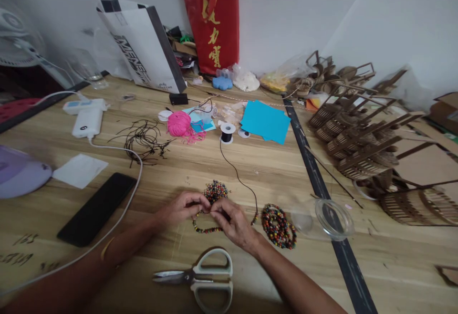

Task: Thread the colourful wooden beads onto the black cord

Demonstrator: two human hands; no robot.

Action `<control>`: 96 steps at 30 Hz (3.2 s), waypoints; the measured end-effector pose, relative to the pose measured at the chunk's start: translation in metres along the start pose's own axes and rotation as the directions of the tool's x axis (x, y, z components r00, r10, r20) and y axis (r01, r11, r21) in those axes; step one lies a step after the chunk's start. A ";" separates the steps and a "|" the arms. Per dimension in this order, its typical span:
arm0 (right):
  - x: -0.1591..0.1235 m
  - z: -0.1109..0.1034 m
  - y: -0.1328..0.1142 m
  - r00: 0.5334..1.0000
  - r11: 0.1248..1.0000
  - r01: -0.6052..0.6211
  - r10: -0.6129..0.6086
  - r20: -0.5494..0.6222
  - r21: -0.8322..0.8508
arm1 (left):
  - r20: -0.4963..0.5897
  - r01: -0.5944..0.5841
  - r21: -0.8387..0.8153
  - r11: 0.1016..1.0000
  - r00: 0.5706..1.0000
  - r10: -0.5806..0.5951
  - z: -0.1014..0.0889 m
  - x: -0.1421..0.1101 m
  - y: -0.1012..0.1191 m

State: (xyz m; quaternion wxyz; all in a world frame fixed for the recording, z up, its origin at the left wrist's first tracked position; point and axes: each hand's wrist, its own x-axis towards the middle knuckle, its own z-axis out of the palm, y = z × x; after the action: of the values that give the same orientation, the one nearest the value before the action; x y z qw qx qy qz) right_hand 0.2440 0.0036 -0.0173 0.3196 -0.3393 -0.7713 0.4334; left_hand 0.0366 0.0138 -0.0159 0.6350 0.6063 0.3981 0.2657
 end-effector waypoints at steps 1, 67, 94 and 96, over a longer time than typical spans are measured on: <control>0.000 0.000 0.000 1.000 1.000 0.004 -0.004 -0.006 -0.002 | 0.004 0.003 -0.005 1.000 1.000 -0.003 0.000 0.000 0.000; 0.007 -0.024 -0.009 0.988 0.718 0.103 0.007 0.156 -0.688 | -0.046 -0.014 0.042 0.999 0.999 0.016 -0.001 0.001 0.002; 0.005 -0.012 -0.015 0.947 0.701 0.279 -0.088 0.308 -0.657 | -0.055 -0.023 0.047 0.999 0.998 0.026 0.000 0.002 0.002; 0.007 -0.014 -0.013 0.952 0.706 0.269 -0.092 0.293 -0.655 | -0.052 -0.009 0.027 1.000 0.999 0.011 0.000 0.002 0.001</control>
State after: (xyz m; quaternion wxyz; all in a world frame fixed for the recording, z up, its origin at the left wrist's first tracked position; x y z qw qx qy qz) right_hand 0.2476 0.0103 0.0012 0.1171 -0.3012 -0.9387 0.1201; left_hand 0.0378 0.0154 -0.0149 0.6150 0.6095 0.4150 0.2793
